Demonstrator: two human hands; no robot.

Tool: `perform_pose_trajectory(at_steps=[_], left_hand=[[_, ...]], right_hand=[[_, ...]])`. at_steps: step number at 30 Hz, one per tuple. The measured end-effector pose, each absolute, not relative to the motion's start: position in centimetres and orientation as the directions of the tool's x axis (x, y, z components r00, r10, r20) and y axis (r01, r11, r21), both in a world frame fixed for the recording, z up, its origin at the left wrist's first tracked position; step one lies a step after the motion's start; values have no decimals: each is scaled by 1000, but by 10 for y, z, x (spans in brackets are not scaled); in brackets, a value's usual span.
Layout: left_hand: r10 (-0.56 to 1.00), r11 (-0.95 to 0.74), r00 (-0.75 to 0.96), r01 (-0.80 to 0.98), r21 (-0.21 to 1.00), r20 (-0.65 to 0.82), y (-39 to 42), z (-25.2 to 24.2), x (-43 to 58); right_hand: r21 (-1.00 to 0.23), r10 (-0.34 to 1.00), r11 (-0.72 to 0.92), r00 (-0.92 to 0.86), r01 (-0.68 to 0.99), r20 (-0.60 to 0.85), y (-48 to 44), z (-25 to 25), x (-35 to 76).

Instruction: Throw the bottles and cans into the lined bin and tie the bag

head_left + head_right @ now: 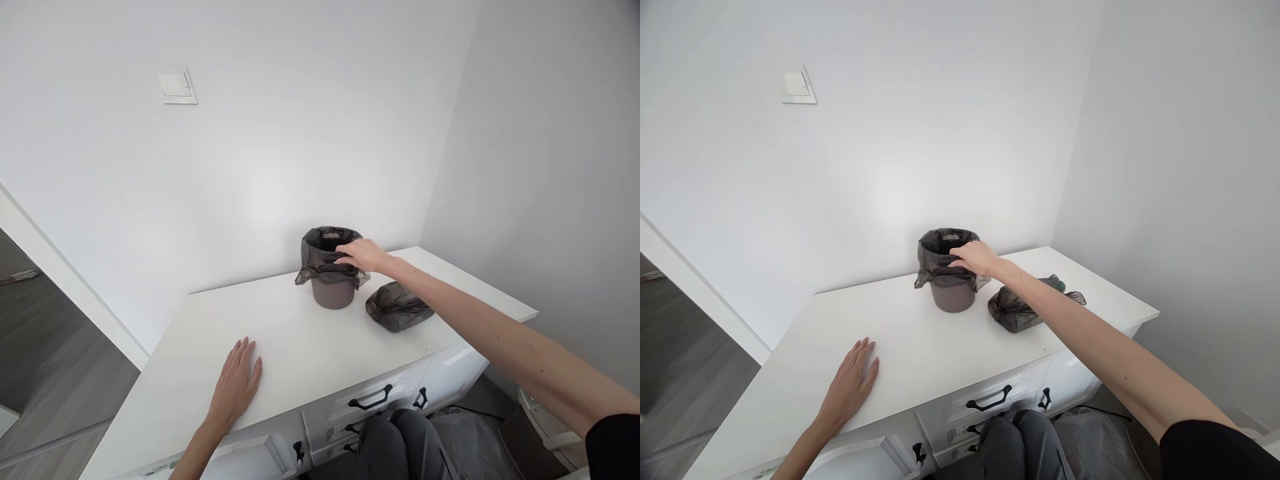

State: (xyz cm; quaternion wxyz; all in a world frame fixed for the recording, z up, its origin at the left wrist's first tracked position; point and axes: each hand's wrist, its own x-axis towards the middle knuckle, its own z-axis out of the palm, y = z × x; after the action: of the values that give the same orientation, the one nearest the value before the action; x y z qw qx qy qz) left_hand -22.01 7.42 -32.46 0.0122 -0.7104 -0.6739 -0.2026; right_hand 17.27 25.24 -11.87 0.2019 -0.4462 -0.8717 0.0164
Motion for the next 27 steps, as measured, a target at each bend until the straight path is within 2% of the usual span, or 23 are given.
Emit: perform_pose_trajectory(at_steps=[10,12,15,17,20,22,24,27], left_hand=[[950,-84,5,967,240,311,75,-332,-221],[946,-92,9,967,240,325,77,-334,-223],[942,-103,18,966,235,336,77,-334,-223],[946,-95,17,969,226,322,77,-334,-222],[952,-80,14,976,204,307,77,-333,-222],[951,-68,6,979,192,308,78,-332,-222],[952,-58,0,982,181,308,79,-331,-222],[955,-61,15,987,147,296,77,-329,-220]], right_hand=[[-129,864,414,-344,901,369,291,-148,250],[-119,829,434,-344,893,442,286,-156,252],[-150,708,552,-367,820,603,263,-176,240],[-220,655,657,-401,722,640,239,-198,225],[-437,682,726,-470,532,561,199,-243,198],[-633,753,649,-477,421,454,176,-275,181],[-814,828,493,-453,306,331,160,-305,169],[-949,902,280,-379,145,208,152,-339,161]])
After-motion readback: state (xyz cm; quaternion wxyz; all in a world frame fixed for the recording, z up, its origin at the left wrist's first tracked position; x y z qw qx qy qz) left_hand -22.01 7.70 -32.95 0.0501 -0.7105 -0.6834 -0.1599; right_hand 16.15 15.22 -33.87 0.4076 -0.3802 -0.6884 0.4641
